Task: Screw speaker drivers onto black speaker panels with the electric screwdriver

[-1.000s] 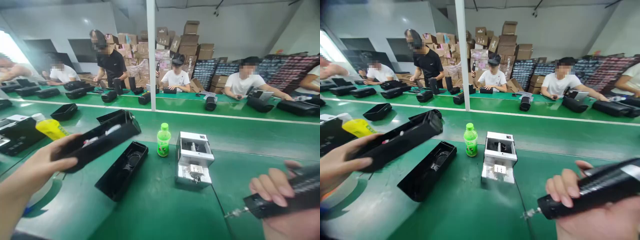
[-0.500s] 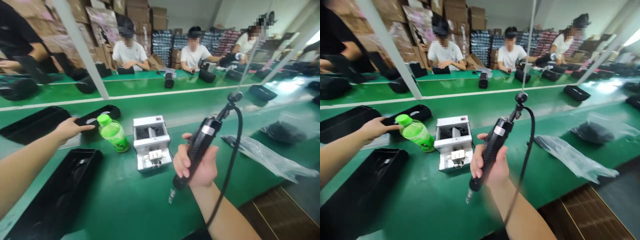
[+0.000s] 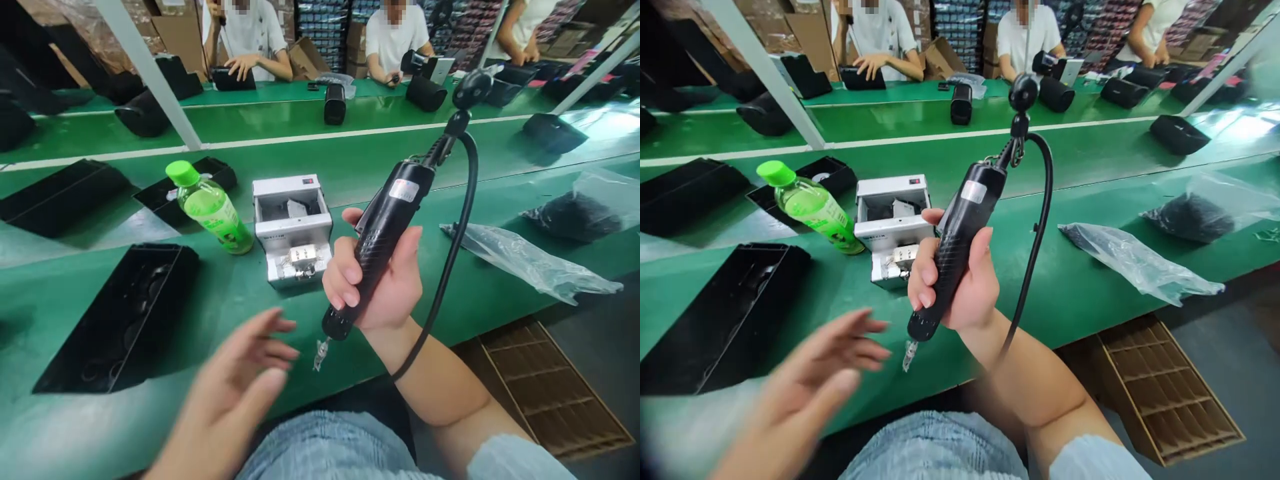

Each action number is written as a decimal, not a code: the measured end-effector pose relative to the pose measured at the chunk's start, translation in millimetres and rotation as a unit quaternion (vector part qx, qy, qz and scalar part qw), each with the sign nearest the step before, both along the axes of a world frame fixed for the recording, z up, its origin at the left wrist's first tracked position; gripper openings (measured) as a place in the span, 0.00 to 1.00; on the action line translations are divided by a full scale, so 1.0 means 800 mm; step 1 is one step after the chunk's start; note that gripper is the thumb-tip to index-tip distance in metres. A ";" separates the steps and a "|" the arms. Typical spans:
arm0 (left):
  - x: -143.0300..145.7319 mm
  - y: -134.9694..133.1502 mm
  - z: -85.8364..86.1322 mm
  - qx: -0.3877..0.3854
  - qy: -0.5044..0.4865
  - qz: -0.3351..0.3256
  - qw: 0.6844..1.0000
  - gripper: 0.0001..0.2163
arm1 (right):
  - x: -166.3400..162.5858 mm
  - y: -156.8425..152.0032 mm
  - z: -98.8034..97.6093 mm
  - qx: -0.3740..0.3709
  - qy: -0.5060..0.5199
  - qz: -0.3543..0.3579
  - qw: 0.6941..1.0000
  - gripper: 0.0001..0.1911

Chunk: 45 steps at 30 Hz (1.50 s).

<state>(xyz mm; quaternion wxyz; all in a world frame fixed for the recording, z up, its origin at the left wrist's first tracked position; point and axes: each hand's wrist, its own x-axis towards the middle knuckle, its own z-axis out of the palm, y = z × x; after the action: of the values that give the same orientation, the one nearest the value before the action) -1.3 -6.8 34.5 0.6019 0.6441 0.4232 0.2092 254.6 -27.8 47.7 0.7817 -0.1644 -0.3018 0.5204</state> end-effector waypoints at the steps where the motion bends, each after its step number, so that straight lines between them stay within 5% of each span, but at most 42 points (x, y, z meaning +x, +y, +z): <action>1: 0.021 -0.034 -0.016 -0.083 -0.049 0.007 0.995 0.25 | -0.002 -0.001 0.000 -0.002 0.003 0.005 1.000 0.31; 3: 0.062 -0.075 -0.039 -0.197 -0.149 -0.002 0.969 0.24 | -0.004 -0.003 0.000 -0.013 0.002 0.006 1.000 0.31; 6: 0.095 -0.084 -0.050 -0.257 -0.212 0.023 0.943 0.24 | -0.006 -0.006 -0.001 -0.046 -0.019 -0.005 0.999 0.31; 14: 0.099 -0.077 -0.045 -0.340 -0.253 -0.001 0.906 0.20 | -0.003 -0.008 -0.006 -0.075 -0.012 0.009 0.997 0.31; 24: 0.106 -0.083 -0.054 -0.383 -0.306 -0.023 0.871 0.18 | 0.002 -0.006 -0.006 -0.102 -0.011 0.014 0.995 0.32; 45: 0.098 -0.079 -0.056 -0.398 -0.332 -0.037 0.854 0.16 | -0.008 -0.005 -0.006 -0.119 -0.029 0.017 0.992 0.32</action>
<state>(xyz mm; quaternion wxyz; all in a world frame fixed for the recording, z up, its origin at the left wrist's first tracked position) 76.7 -69.6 -10.1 0.9188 0.2572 0.2209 0.2023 248.5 -31.5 42.8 0.7383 -0.2659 -0.2636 0.5610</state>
